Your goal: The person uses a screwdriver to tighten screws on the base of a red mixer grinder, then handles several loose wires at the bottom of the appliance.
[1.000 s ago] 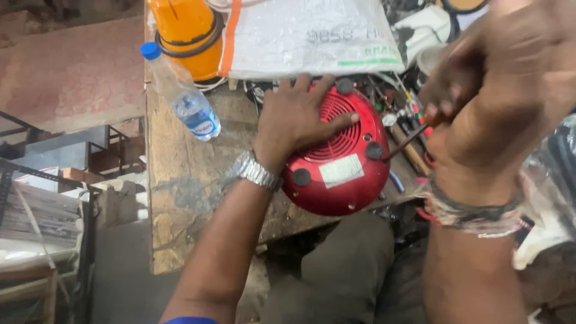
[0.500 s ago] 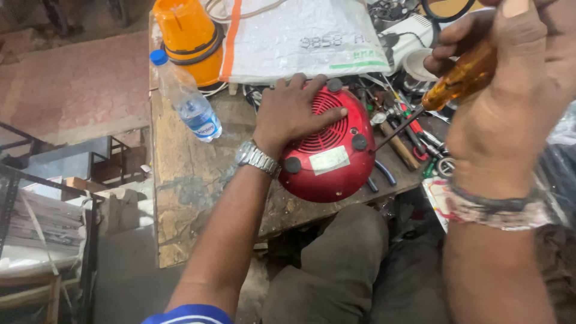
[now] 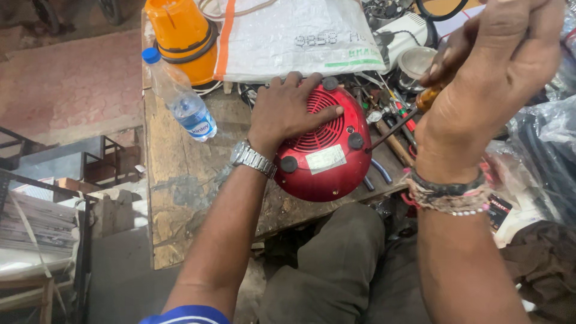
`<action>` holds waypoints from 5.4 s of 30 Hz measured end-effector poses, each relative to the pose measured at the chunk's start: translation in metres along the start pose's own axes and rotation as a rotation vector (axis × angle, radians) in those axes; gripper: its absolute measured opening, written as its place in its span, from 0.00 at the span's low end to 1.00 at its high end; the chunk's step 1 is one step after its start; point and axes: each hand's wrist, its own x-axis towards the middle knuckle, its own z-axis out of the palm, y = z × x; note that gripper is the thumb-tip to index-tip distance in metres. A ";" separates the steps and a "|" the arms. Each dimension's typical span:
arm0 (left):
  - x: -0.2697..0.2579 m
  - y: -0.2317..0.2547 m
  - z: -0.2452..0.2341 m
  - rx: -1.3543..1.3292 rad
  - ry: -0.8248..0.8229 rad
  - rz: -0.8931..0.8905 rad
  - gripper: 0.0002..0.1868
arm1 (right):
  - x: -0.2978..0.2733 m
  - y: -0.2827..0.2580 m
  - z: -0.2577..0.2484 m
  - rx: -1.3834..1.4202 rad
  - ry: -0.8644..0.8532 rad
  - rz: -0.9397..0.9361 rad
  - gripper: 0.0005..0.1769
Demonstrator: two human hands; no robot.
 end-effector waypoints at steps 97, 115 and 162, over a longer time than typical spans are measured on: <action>-0.013 -0.002 0.003 0.024 0.108 0.003 0.47 | 0.009 -0.001 0.004 0.100 -0.275 0.081 0.24; -0.012 0.001 -0.006 0.018 0.017 -0.048 0.48 | 0.012 -0.003 0.004 0.237 -0.232 0.160 0.21; -0.010 0.000 0.000 0.009 0.076 -0.011 0.45 | 0.008 0.023 0.009 0.040 0.100 -0.038 0.24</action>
